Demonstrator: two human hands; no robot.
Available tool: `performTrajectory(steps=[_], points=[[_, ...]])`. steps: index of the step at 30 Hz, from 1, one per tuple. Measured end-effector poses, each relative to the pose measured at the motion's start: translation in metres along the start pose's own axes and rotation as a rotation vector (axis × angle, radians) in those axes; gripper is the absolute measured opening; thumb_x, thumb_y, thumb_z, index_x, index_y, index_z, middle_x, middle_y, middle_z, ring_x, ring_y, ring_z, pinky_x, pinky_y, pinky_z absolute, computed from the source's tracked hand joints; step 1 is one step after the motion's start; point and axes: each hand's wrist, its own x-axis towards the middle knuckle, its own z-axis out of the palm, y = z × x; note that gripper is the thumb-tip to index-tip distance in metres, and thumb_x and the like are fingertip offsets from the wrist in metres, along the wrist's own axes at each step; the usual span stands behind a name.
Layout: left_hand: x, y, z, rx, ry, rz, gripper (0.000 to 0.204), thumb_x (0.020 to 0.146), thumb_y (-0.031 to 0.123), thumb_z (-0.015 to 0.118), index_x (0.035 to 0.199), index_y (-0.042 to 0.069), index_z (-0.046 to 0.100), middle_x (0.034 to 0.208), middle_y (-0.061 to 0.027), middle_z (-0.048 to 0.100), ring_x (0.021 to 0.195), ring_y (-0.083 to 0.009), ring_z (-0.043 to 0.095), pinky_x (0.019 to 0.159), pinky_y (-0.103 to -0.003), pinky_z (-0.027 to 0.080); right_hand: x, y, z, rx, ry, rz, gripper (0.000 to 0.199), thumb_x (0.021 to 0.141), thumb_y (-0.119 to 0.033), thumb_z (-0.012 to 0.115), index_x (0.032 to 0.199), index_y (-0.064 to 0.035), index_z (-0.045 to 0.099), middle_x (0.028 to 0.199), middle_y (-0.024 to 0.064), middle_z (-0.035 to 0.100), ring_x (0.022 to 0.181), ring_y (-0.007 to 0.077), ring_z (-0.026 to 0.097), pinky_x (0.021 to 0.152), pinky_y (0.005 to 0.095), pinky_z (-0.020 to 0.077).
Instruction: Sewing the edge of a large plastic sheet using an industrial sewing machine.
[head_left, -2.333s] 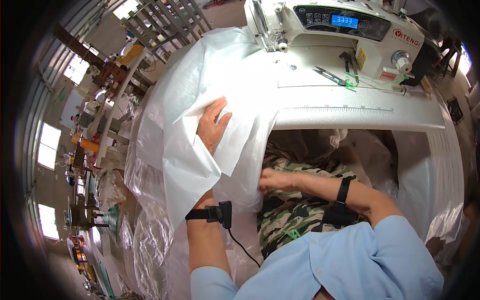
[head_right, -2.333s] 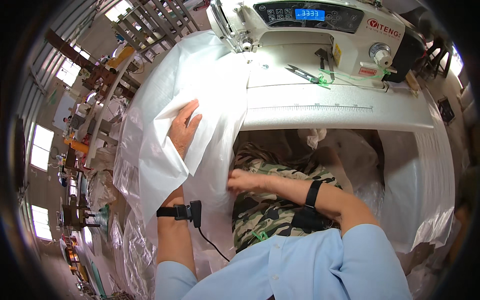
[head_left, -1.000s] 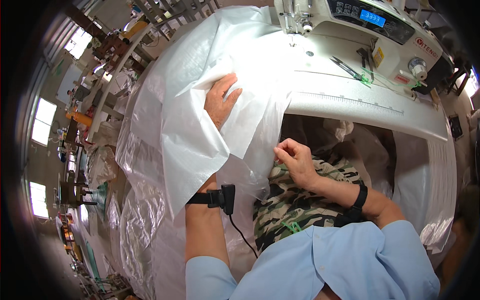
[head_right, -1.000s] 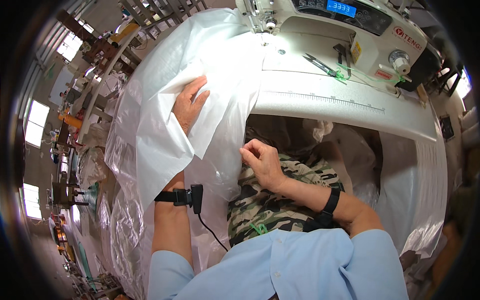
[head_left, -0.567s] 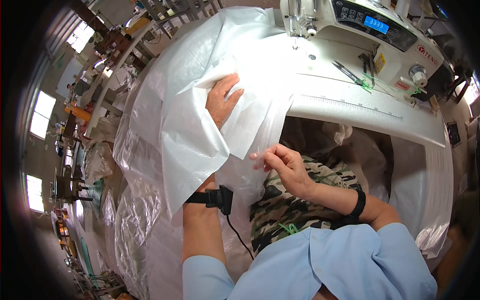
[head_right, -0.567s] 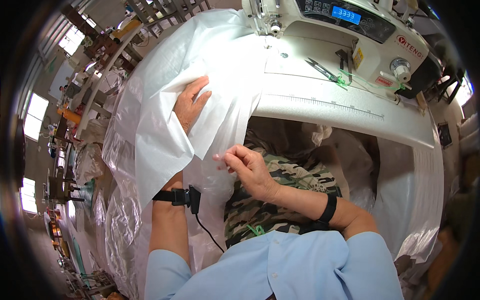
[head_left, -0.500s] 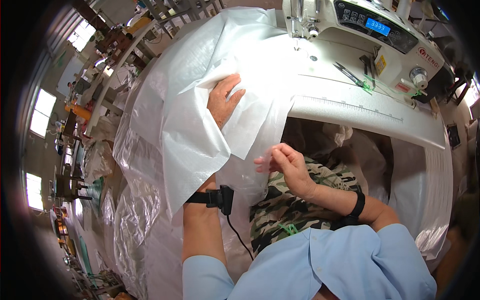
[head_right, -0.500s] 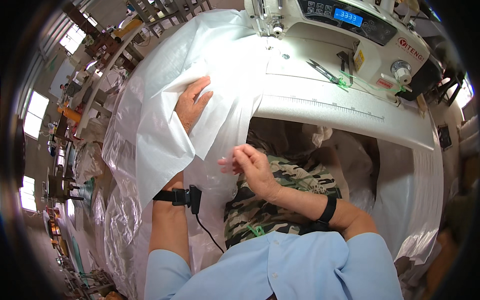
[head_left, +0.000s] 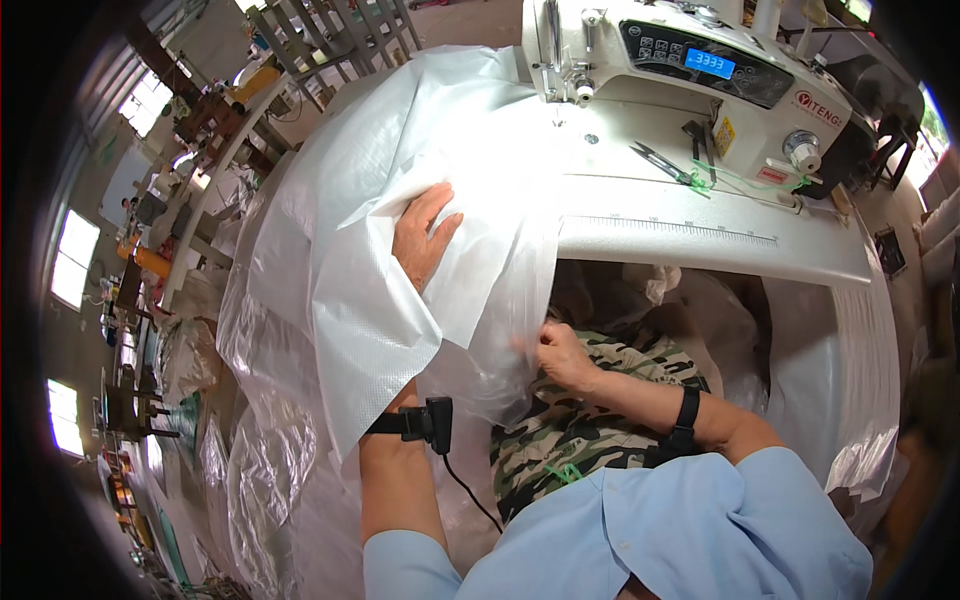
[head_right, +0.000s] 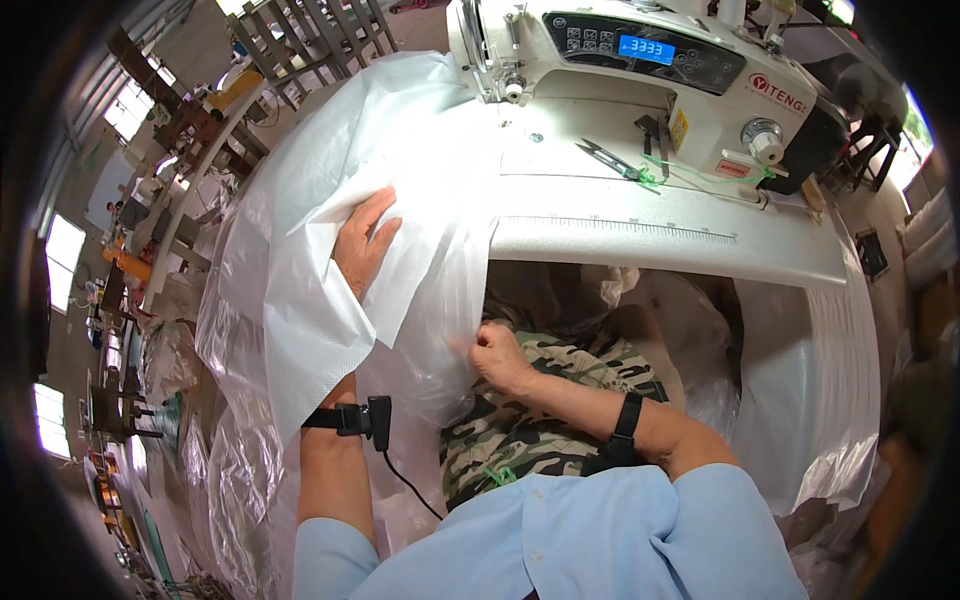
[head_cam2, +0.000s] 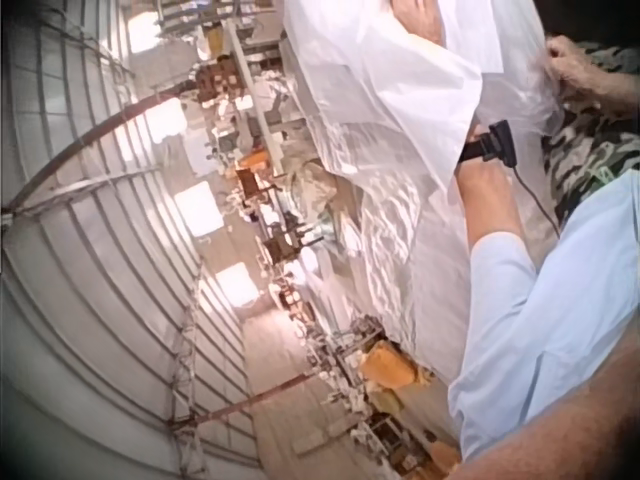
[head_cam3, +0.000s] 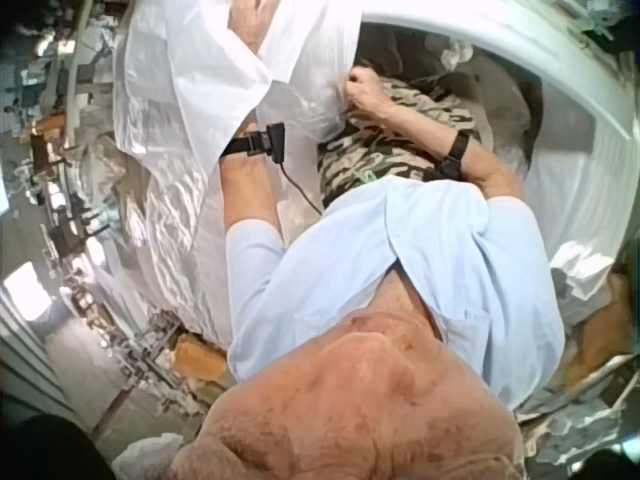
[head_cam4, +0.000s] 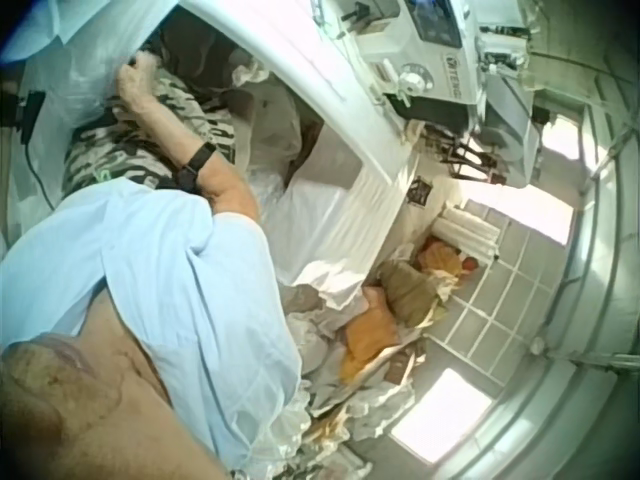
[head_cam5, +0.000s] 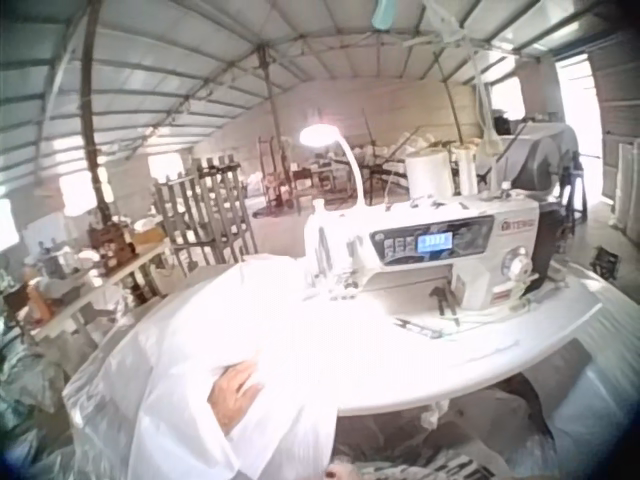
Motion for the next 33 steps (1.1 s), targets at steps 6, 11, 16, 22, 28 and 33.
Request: performTrajectory(steps=[6, 11, 16, 22, 28, 33], points=[[-0.005, 0.011, 0.001, -0.068, -0.018, -0.034, 0.051, 0.094, 0.029, 0.067, 0.133, -0.002, 0.056, 0.143, -0.0172, 0.052, 0.135, -0.0305, 0.045, 0.11, -0.037, 0.039, -0.066, -0.112, -0.058, 0.121, -0.234, -0.054, 0.02, 0.093, -0.017, 0.065, 0.095, 0.0016, 0.072, 0.086, 0.0009, 0.068, 0.079, 0.0064, 0.06, 0.07, 0.0244, 0.0468], [-0.008, 0.021, 0.002, 0.079, -0.048, 0.003, 0.057, 0.093, 0.027, 0.068, 0.139, 0.0, 0.051, 0.146, -0.0161, 0.048, 0.138, -0.0296, 0.043, 0.112, -0.037, 0.038, -0.091, -0.096, -0.13, 0.628, -0.111, 0.142, 0.018, 0.093, -0.016, 0.064, 0.098, -0.0008, 0.072, 0.091, 0.004, 0.071, 0.087, 0.008, 0.064, 0.081, 0.025, 0.0496], [-0.017, 0.037, 0.007, 0.113, -0.017, 0.005, 0.055, 0.094, 0.023, 0.066, 0.139, -0.002, 0.049, 0.147, -0.0187, 0.046, 0.141, -0.031, 0.038, 0.115, -0.037, 0.034, -0.081, -0.022, -0.158, 0.055, 0.161, 0.303, 0.025, 0.095, -0.021, 0.061, 0.091, 0.0015, 0.07, 0.078, 0.0022, 0.069, 0.068, 0.0081, 0.061, 0.064, 0.0286, 0.0501], [-0.057, 0.074, 0.013, 0.112, 0.096, -0.11, 0.046, 0.094, 0.007, 0.058, 0.139, -0.003, 0.05, 0.144, -0.02, 0.05, 0.139, -0.0306, 0.043, 0.115, -0.037, 0.033, -0.08, -0.065, -0.148, -0.5, 0.199, 0.009, 0.028, 0.088, -0.017, 0.07, 0.105, 0.0055, 0.064, 0.093, 0.0103, 0.068, 0.077, 0.0143, 0.062, 0.07, 0.0294, 0.0504], [-0.118, 0.18, 0.063, -0.21, -0.042, -0.059, 0.033, 0.094, 0.003, 0.058, 0.126, -0.006, 0.06, 0.131, -0.0215, 0.06, 0.124, -0.036, 0.056, 0.104, -0.039, 0.044, -0.073, -0.102, -0.121, -0.768, 0.302, -0.691, 0.056, 0.082, -0.014, 0.076, 0.128, 0.006, 0.051, 0.117, 0.0219, 0.062, 0.108, 0.0336, 0.062, 0.093, 0.0391, 0.0499], [-0.162, 0.167, 0.103, -0.124, -0.044, -0.102, 0.033, 0.093, 0.002, 0.056, 0.126, -0.003, 0.058, 0.125, -0.0217, 0.061, 0.113, -0.0396, 0.061, 0.093, -0.042, 0.05, -0.054, -0.08, -0.09, -0.255, 0.082, -0.166, 0.067, 0.087, -0.019, 0.071, 0.139, 0.008, 0.039, 0.113, 0.021, 0.064, 0.097, 0.0269, 0.064, 0.086, 0.0373, 0.0519]])
